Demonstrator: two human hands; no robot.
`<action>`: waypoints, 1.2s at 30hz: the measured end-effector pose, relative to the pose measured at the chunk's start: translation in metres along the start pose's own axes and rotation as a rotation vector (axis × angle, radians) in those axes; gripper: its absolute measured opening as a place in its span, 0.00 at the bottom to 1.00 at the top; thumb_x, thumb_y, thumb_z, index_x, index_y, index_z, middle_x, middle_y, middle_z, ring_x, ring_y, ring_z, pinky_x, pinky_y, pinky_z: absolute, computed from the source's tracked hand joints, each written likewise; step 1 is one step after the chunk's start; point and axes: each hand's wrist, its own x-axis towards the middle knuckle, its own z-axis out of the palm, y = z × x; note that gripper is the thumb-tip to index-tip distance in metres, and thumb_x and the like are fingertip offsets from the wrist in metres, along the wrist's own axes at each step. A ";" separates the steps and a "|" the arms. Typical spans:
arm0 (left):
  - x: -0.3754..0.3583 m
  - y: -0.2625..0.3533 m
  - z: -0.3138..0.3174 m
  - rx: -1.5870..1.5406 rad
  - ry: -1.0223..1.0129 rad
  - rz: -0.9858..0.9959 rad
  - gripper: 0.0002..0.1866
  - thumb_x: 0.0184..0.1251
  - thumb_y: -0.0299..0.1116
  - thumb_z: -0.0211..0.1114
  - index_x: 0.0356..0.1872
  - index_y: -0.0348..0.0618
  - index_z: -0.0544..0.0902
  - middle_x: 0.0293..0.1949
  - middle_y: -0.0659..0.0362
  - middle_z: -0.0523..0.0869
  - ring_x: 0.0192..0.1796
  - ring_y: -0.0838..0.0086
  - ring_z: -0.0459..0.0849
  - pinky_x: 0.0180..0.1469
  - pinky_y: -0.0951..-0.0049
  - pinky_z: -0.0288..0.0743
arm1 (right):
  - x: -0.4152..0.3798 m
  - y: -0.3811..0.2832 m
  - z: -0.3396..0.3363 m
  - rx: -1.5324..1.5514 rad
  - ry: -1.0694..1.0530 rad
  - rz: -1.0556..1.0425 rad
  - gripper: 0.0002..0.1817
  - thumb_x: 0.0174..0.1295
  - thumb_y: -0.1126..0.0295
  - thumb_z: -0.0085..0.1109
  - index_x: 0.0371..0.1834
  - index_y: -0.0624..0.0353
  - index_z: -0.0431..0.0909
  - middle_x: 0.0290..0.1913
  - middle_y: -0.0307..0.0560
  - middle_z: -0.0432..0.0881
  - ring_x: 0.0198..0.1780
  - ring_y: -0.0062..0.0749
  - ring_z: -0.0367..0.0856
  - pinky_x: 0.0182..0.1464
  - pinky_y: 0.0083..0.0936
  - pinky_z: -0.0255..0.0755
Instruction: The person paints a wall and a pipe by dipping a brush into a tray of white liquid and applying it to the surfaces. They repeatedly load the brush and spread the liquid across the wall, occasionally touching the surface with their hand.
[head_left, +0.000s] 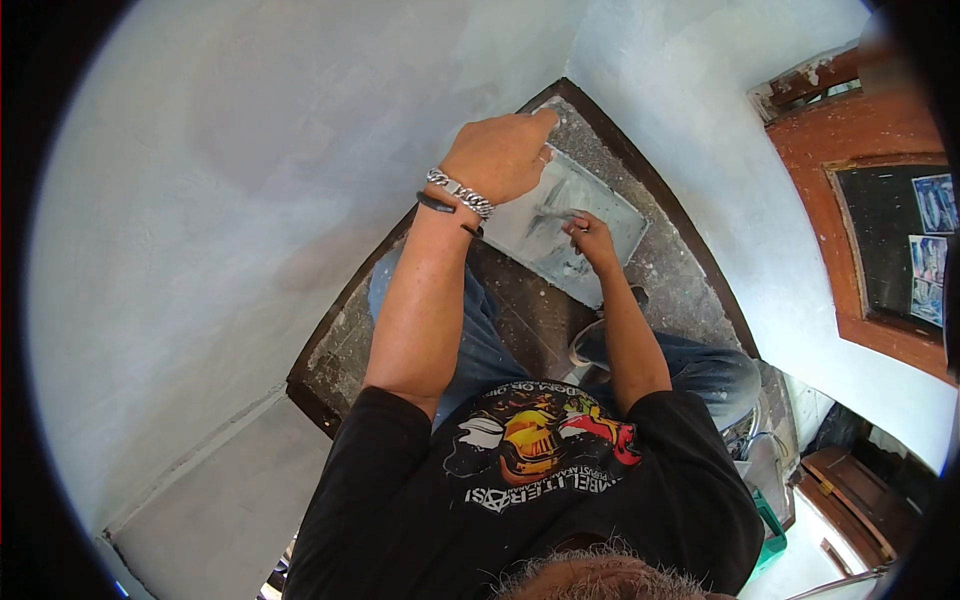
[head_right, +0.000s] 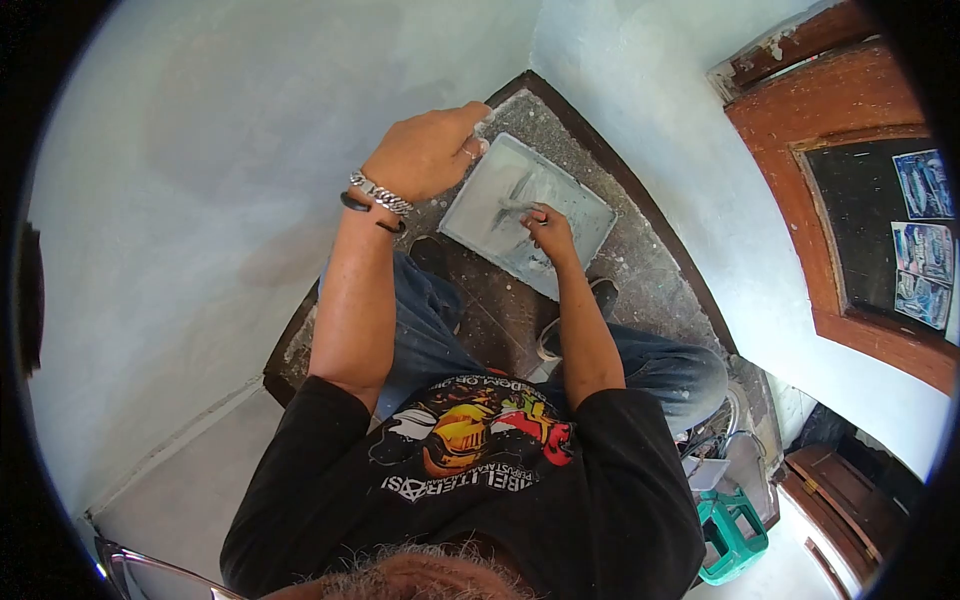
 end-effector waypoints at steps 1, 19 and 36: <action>0.000 0.000 0.000 -0.007 -0.001 0.004 0.18 0.67 0.36 0.58 0.56 0.43 0.75 0.40 0.46 0.86 0.45 0.49 0.83 0.45 0.51 0.75 | -0.004 0.006 0.002 -0.092 0.002 -0.061 0.15 0.61 0.65 0.64 0.48 0.60 0.81 0.28 0.41 0.81 0.20 0.22 0.73 0.21 0.21 0.67; -0.042 0.022 0.054 0.032 -0.347 0.225 0.18 0.61 0.42 0.66 0.47 0.42 0.77 0.38 0.48 0.86 0.43 0.52 0.85 0.43 0.53 0.76 | -0.050 0.026 0.017 0.378 0.056 0.091 0.17 0.62 0.68 0.63 0.53 0.62 0.79 0.33 0.41 0.83 0.28 0.23 0.80 0.27 0.23 0.74; -0.041 0.010 0.044 0.088 -0.260 0.193 0.23 0.63 0.45 0.65 0.52 0.42 0.75 0.41 0.46 0.86 0.46 0.50 0.85 0.46 0.52 0.77 | -0.085 0.006 -0.009 0.391 0.029 -0.010 0.06 0.64 0.69 0.61 0.35 0.60 0.80 0.29 0.42 0.82 0.29 0.28 0.83 0.30 0.27 0.78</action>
